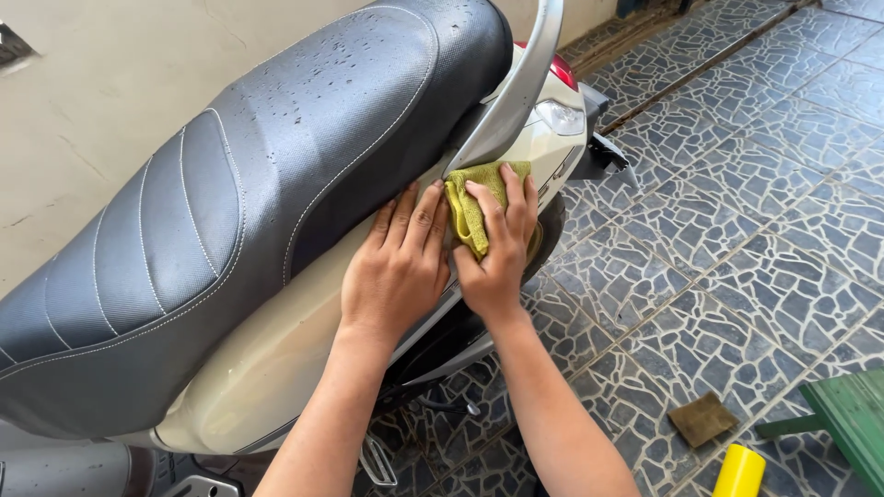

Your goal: The person sits on the floor and wipes the side panel of a scooter using a yellow cloth. They focus on the area below the seat, rubbing the surface repeatedly to clean it.

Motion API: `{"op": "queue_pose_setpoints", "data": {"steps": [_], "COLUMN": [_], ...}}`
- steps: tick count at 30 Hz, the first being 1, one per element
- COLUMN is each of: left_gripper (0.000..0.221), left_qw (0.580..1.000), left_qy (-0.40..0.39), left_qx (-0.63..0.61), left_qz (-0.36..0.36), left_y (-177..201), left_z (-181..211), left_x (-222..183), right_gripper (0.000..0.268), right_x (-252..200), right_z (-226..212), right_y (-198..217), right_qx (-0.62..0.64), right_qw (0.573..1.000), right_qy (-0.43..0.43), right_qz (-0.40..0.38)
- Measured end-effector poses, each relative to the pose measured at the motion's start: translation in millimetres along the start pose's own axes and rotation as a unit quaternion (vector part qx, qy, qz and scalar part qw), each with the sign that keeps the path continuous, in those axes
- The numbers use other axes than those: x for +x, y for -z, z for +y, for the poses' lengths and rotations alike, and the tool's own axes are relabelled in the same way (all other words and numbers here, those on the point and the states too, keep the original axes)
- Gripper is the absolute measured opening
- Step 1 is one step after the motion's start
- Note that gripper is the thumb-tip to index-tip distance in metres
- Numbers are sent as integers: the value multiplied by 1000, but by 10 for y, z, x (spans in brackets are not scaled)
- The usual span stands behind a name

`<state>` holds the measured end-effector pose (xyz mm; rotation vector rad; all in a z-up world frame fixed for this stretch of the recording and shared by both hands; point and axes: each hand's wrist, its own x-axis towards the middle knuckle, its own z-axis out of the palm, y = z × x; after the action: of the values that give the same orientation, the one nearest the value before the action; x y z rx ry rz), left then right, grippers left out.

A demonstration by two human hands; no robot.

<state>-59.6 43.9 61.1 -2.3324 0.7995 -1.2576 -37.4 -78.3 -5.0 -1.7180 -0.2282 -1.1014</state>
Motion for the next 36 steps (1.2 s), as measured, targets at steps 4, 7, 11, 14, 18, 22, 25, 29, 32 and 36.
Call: {"op": "queue_pose_setpoints", "data": {"steps": [4, 7, 11, 14, 18, 22, 25, 29, 32, 36], "left_gripper": [55, 53, 49, 48, 50, 49, 48, 50, 52, 53], "left_qw": [1000, 1000, 1000, 1000, 1000, 1000, 1000, 1000, 1000, 1000], "left_qy": [-3, -2, -3, -7, -6, -3, -2, 1, 4, 6], "left_qx": [15, 9, 11, 7, 11, 10, 13, 12, 6, 7], "left_qz": [-7, 0, 4, 6, -1, 2, -5, -6, -3, -4], "left_y": [-1, -9, 21, 25, 22, 47, 54, 17, -21, -43], "left_z": [1, 10, -25, 4, -2, -2, 0, 2, 9, 14], "left_x": [3, -1, -6, 21, 10, 28, 31, 3, -6, -9], "right_gripper": [72, 73, 74, 73, 73, 76, 75, 72, 75, 83], "right_x": [105, 86, 9, 30, 111, 73, 12, 57, 116, 97], "right_z": [318, 384, 185, 126, 399, 354, 203, 327, 510, 432], "right_y": [63, 48, -62, -5, 14, -6, -66, -47, 50, 17], "right_qx": [12, 30, -6, 3, 18, 5, -2, 14, 20, 12], "right_qw": [999, 999, 1000, 1000, 1000, 999, 999, 1000, 999, 1000], "right_qy": [33, -9, 6, 24, 13, -28, -6, 21, 32, 7], "right_qz": [-16, 20, 21, 16, 20, 35, 32, 9, -13, -8]}}
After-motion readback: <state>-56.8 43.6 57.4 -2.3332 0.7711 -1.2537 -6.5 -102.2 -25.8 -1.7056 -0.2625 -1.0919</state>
